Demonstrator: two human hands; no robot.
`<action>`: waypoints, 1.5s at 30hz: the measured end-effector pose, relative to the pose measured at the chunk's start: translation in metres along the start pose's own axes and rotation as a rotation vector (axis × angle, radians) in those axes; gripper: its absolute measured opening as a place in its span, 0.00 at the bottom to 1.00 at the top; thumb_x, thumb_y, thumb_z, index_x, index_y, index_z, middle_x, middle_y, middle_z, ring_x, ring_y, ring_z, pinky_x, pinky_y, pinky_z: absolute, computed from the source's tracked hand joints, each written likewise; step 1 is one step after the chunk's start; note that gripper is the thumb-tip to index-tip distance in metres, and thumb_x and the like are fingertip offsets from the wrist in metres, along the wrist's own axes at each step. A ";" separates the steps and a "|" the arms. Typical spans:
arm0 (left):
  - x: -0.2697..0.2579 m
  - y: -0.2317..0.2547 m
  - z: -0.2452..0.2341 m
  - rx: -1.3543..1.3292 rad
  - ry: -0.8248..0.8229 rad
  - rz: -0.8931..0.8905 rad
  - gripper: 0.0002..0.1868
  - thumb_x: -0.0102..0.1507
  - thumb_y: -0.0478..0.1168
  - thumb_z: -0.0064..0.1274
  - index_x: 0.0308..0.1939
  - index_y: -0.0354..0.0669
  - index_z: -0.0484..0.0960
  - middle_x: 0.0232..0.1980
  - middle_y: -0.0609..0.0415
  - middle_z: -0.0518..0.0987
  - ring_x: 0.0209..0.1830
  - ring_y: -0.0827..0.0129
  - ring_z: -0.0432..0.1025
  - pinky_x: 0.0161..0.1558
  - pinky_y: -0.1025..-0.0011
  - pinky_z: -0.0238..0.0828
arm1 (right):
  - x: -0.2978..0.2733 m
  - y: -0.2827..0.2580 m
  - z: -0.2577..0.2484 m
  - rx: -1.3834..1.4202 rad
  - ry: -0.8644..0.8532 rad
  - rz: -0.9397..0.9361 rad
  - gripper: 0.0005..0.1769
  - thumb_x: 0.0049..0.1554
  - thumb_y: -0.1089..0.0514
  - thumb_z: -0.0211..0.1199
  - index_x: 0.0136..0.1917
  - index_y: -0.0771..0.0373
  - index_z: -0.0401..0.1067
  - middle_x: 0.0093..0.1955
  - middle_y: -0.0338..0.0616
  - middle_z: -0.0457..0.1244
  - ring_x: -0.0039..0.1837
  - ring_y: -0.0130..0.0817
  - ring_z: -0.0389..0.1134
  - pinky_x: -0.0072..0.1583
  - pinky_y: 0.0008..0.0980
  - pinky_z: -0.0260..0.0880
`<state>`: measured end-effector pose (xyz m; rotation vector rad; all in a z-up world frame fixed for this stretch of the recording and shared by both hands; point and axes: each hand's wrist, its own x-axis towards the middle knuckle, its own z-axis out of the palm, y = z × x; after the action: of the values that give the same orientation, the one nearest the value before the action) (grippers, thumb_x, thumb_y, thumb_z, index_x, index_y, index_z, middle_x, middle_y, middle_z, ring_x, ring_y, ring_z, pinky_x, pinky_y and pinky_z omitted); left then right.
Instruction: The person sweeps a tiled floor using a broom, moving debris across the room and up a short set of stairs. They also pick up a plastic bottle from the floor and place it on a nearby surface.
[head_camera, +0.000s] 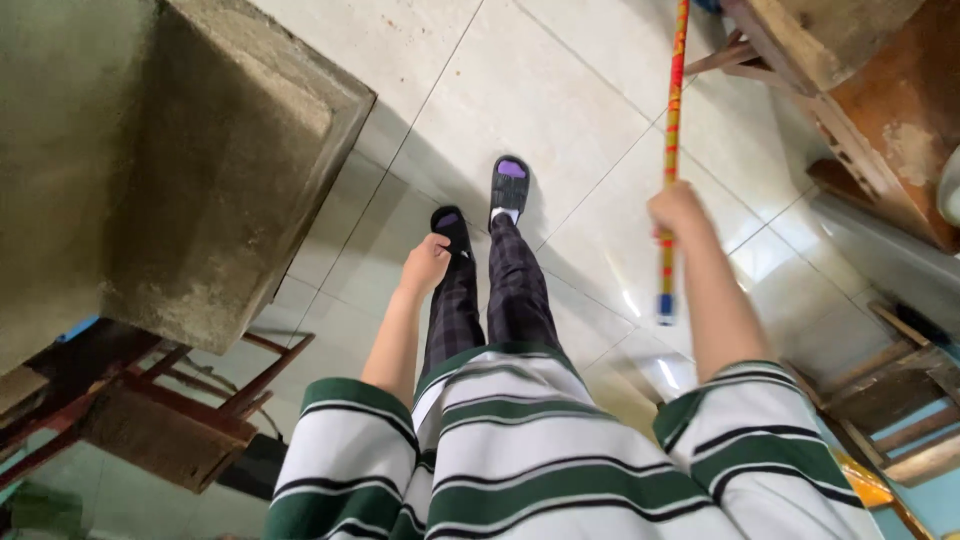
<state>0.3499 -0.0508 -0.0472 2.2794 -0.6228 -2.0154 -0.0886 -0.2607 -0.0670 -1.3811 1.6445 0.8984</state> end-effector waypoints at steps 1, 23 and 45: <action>-0.002 -0.004 0.000 -0.012 0.004 0.001 0.22 0.68 0.38 0.42 0.66 0.41 0.73 0.61 0.37 0.78 0.63 0.42 0.72 0.59 0.50 0.71 | 0.060 0.047 0.057 -0.559 -0.091 -0.211 0.22 0.49 0.59 0.55 0.52 0.74 0.78 0.47 0.61 0.71 0.52 0.55 0.73 0.50 0.49 0.71; -0.008 0.043 -0.002 0.002 -0.030 0.108 0.22 0.70 0.36 0.40 0.69 0.39 0.70 0.59 0.36 0.78 0.62 0.44 0.73 0.60 0.49 0.71 | -0.263 -0.098 -0.110 0.789 -0.259 0.024 0.11 0.58 0.63 0.58 0.52 0.69 0.62 0.23 0.45 0.50 0.18 0.35 0.52 0.22 0.32 0.53; 0.035 -0.023 0.012 -0.194 0.134 0.011 0.22 0.64 0.38 0.35 0.60 0.45 0.76 0.61 0.48 0.79 0.60 0.51 0.72 0.54 0.57 0.68 | -0.027 -0.411 -0.083 0.907 -0.401 -0.188 0.05 0.44 0.61 0.61 0.33 0.61 0.66 0.28 0.36 0.57 0.27 0.21 0.55 0.28 0.23 0.47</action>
<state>0.3477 -0.0382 -0.0887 2.2662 -0.4091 -1.8108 0.3097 -0.3866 -0.0180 -0.6481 1.3093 0.2129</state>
